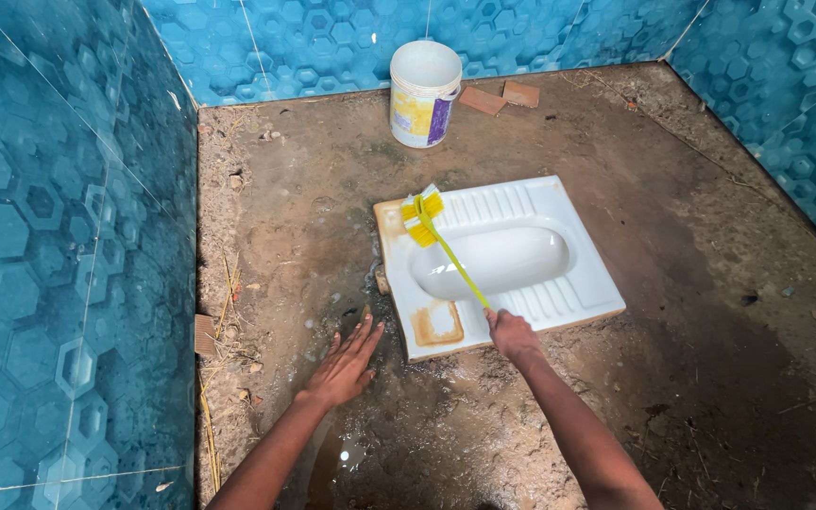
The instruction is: The person cleans a white ceramic squat toilet by scrubbing the surface with a yellow brush and rinsing it with water from a white bucket.
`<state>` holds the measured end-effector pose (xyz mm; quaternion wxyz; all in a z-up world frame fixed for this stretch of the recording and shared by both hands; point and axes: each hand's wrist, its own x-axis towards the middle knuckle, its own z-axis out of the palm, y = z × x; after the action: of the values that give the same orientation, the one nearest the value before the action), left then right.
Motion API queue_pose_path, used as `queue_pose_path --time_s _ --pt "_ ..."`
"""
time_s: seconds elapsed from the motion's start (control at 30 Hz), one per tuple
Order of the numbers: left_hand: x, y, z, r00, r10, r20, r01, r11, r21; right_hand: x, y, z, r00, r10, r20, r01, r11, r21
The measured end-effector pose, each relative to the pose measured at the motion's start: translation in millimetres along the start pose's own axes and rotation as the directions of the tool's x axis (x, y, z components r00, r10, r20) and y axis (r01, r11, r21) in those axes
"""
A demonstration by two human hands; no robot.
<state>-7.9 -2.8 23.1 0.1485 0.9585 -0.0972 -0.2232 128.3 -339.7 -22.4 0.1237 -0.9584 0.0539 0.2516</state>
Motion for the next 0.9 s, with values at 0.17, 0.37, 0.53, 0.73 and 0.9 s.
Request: queue_pose_path --time_s 0.17,0.37,0.53,0.73,0.9 --pt "7 -1 4 0.999 0.024 -0.045 -0.024 1.000 -0.012 -16 40 20 0.997 -0.071 0.026 0.072 0.997 -0.015" --pt "17 8 6 0.994 0.061 -0.092 -0.065 0.997 -0.037 -46 141 2 0.984 0.052 0.169 -0.030 0.991 -0.127" --pt "19 18 4 0.994 0.091 -0.060 -0.094 0.994 -0.047 -44 202 -3 0.986 -0.027 0.162 0.085 0.926 -0.367" --pt "21 23 3 0.998 0.059 -0.023 -0.060 0.998 -0.025 -30 151 15 0.992 -0.067 0.107 0.085 0.982 -0.166" --pt "16 21 0 0.997 0.072 -0.027 -0.072 0.997 -0.007 -5 46 17 0.993 0.060 0.099 -0.056 0.998 -0.034"
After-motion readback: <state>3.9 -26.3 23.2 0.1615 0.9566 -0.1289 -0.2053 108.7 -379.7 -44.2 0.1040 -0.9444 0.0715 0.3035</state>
